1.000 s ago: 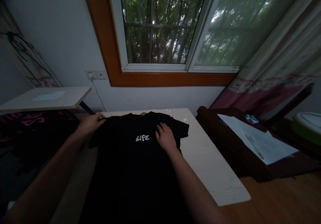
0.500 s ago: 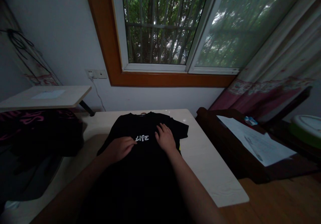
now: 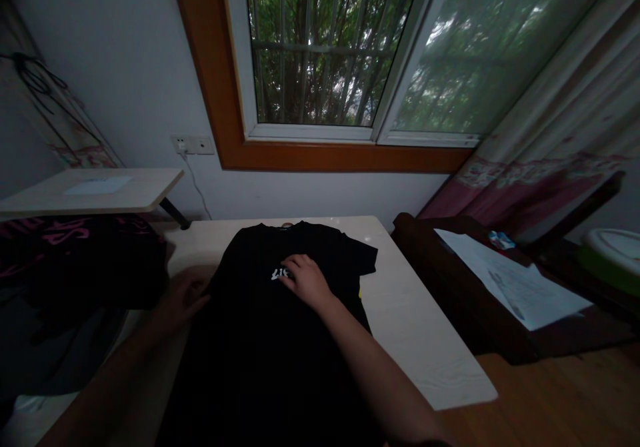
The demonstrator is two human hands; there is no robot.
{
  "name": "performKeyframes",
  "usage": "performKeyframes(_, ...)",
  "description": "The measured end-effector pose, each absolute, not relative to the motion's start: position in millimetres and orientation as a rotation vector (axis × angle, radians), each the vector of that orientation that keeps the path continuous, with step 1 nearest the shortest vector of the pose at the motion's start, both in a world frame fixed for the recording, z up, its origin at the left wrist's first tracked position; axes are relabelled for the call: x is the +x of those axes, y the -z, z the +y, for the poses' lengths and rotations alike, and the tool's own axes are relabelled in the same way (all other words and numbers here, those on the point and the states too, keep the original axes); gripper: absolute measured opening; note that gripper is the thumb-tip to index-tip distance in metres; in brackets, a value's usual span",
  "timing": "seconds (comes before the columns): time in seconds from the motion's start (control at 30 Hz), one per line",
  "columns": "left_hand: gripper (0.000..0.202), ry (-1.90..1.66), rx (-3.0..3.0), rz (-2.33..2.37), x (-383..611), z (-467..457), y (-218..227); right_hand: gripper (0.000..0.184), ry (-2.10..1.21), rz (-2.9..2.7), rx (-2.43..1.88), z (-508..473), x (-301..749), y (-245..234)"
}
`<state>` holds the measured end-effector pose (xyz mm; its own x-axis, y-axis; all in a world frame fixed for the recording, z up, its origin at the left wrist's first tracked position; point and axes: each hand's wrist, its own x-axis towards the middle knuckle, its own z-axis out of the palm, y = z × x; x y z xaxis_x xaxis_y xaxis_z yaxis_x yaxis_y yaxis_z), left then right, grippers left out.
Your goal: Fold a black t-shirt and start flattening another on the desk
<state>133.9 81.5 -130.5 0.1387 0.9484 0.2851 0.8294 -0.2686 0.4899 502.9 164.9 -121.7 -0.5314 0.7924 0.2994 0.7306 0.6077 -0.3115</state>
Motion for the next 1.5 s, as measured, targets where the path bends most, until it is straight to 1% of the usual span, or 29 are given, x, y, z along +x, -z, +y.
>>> performKeyframes(0.1, 0.039, -0.766, 2.259, 1.73, 133.6, 78.8, 140.3, 0.043, -0.266, -2.54, -1.004, 162.4, 471.9, 118.0)
performKeyframes(0.17, 0.037, -0.765, 2.287, 1.722, 134.2, 79.7, 144.0, 0.042, -0.252, -2.584, -0.92, 164.9, 454.8, 117.9)
performKeyframes(0.3, 0.027, -0.762, 2.292, 1.719, 131.6, 82.3, 149.5, 0.027, -0.179, -2.68, -0.801, 174.4, 436.0, 119.5)
performKeyframes(0.4, 0.026, -0.75, 2.252, 1.742, 127.9, 83.0, 154.4, 0.022, -0.115, -2.727, -0.748, 180.2, 434.8, 119.0)
performKeyframes(0.5, 0.027, -0.776, 2.201, 1.759, 125.8, 83.4, 157.3, 0.021, -0.163, -2.664, -0.771, 184.2, 441.1, 115.0)
performKeyframes(0.67, 0.03, -0.779, 2.207, 1.751, 128.1, 82.4, 153.7, 0.02, -0.311, -2.41, -0.94, 189.4, 457.4, 105.7)
performKeyframes(0.93, 0.029, -0.708, 2.379, 1.729, 132.0, 79.8, 153.9, 0.019, -0.376, -2.479, -0.866, 184.5, 468.5, 105.1)
performKeyframes(1.07, 0.027, -0.658, 2.465, 1.756, 132.7, 79.7, 156.9, 0.014, -0.398, -2.45, -0.885, 184.9, 464.5, 108.1)
performKeyframes(1.13, 0.025, -0.648, 2.51, 1.758, 131.8, 80.4, 158.5, 0.017, -0.372, -2.515, -0.836, 183.1, 460.0, 108.9)
performKeyframes(1.23, 0.025, -0.695, 2.541, 1.75, 129.8, 81.3, 160.2, 0.033, -0.316, -2.625, -0.742, 173.3, 449.5, 108.1)
performKeyframes(1.3, 0.028, -0.727, 2.531, 1.747, 129.3, 81.1, 159.7, 0.039, -0.284, -2.67, -0.706, 162.6, 440.1, 106.7)
performKeyframes(1.4, 0.03, -0.757, 2.482, 1.745, 129.7, 79.9, 156.6, 0.043, -0.246, -2.7, -0.662, 144.8, 424.5, 105.2)
performKeyframes(1.5, 0.027, -0.781, 2.401, 1.735, 129.7, 79.5, 154.0, 0.047, -0.228, -2.684, -0.637, 130.5, 410.1, 105.5)
